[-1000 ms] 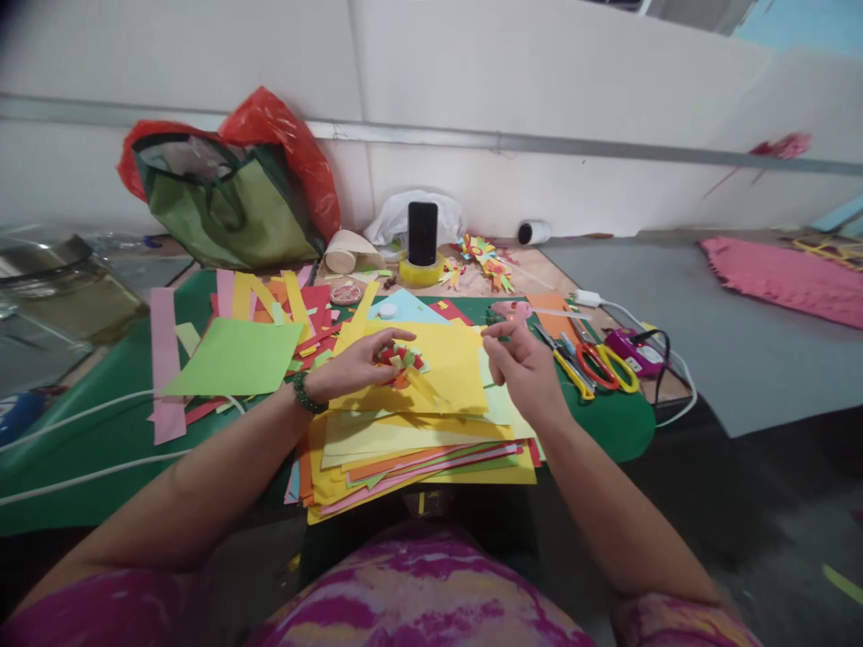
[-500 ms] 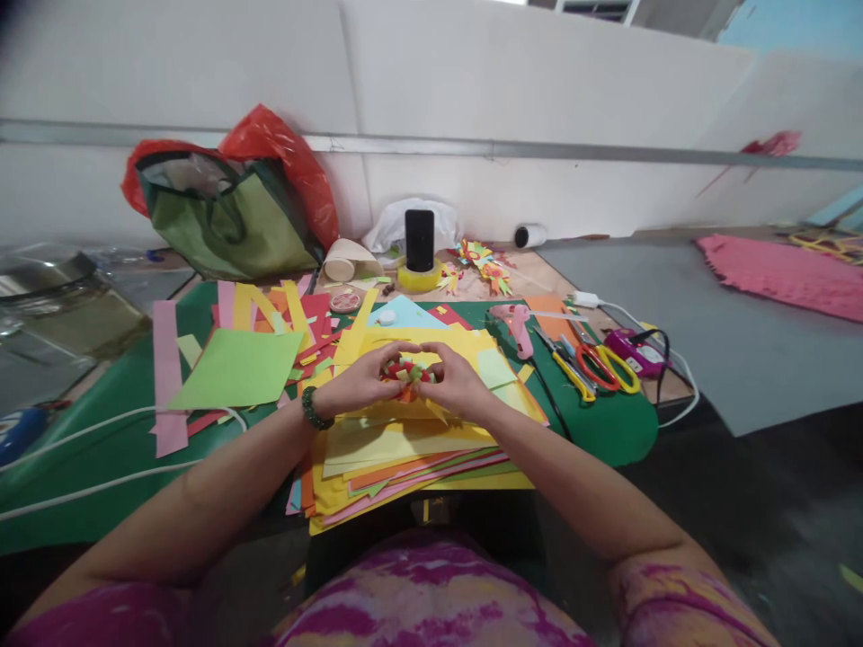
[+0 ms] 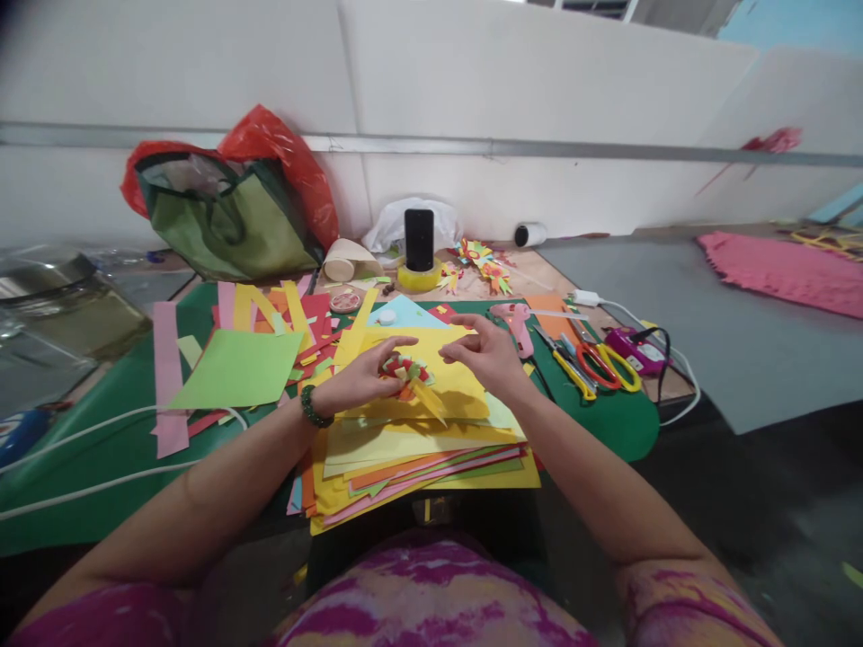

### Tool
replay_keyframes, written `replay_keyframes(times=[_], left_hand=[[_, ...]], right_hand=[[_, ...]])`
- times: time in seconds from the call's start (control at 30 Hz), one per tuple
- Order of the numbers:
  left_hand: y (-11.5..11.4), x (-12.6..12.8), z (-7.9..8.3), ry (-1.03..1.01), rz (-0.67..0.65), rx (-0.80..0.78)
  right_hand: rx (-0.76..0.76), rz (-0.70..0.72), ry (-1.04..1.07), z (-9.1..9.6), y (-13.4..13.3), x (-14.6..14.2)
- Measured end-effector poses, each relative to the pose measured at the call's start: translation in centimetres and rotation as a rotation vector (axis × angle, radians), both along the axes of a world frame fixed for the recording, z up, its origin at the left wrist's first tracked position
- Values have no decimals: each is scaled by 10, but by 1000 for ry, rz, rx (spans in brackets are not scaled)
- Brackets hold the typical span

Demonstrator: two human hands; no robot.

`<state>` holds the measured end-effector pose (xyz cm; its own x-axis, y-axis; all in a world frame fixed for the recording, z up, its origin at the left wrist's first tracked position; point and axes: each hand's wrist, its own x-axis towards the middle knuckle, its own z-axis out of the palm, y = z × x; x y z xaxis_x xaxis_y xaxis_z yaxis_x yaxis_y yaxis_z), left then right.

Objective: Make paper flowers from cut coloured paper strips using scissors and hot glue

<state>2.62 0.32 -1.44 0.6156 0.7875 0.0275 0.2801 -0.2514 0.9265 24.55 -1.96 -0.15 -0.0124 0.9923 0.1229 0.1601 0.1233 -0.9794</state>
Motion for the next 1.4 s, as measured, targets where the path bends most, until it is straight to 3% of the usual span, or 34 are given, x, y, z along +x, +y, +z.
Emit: replay_keyframes(times=[0.23, 0.37, 0.57, 0.77, 0.9, 1.0, 1.13, 1.23, 1.4], left_hand=[[-2, 3, 0, -6, -52, -10], [-3, 2, 2, -4, -60, -76], [-2, -2, 9, -139, 121, -177], [3, -1, 6, -192, 262, -187], [3, -3, 9, -229, 341, -151], [3, -5, 11, -288, 421, -105], [6, -8, 11, -375, 490, -49], [7, -9, 10, -402, 528, -24], [6, -8, 12, -386, 560, 2]], right_hand=[[-153, 198, -168, 3, -5, -12], [-81, 218, -344, -4, -3, -21], [-83, 87, -373, -13, 17, -11], [-43, 7, -616, -30, 48, 2], [62, -105, -598, -22, 50, 13], [188, -167, -461, -3, 32, 24], [303, -249, -360, 15, -15, 33], [362, -337, -288, 9, -53, 37], [441, -447, -305, -18, -96, 43]])
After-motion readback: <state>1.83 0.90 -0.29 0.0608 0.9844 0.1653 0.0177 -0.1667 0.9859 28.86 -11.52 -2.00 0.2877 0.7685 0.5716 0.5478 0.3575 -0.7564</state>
